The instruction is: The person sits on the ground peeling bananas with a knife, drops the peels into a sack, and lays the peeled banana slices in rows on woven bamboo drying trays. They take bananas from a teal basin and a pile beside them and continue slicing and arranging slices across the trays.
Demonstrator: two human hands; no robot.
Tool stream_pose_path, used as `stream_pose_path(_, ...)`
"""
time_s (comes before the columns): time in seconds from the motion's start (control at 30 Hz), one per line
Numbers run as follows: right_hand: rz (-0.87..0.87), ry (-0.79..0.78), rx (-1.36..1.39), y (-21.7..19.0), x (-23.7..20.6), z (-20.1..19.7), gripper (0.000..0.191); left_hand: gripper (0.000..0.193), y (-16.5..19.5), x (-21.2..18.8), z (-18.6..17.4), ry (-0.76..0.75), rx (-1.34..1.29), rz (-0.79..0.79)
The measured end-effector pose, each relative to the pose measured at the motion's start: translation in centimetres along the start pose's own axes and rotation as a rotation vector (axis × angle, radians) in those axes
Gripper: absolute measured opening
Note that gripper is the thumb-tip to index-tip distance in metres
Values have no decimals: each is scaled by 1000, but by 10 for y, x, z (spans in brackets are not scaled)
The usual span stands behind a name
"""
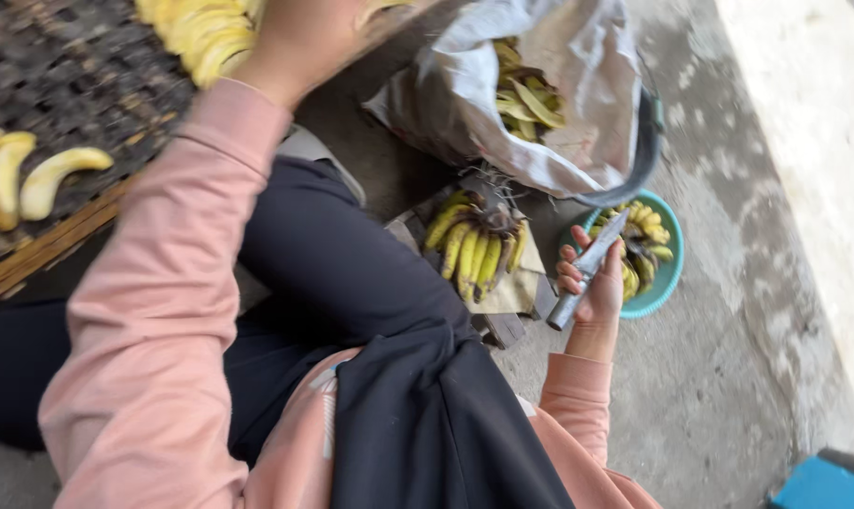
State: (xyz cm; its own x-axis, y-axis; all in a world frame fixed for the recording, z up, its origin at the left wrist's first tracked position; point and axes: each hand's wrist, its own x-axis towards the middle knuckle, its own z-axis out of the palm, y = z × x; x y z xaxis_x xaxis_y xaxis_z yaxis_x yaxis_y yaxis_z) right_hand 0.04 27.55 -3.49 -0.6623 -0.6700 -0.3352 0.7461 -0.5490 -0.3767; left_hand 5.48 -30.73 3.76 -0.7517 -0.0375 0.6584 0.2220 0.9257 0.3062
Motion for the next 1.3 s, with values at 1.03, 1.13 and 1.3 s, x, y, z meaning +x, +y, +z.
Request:
stream_pose_path(1.03, -648, 232, -586, 10, 18, 80, 52, 23, 255, 43, 210, -431, -1494, -743)
stream_pose_path(1.13, -721, 165, -906, 13, 48, 130, 57, 36, 223, 65, 165, -49, -793, -285)
stream_pose_path(1.3, -733, -65, -1086, 26, 107, 180, 59, 43, 194, 80, 112, 22, -409, -120)
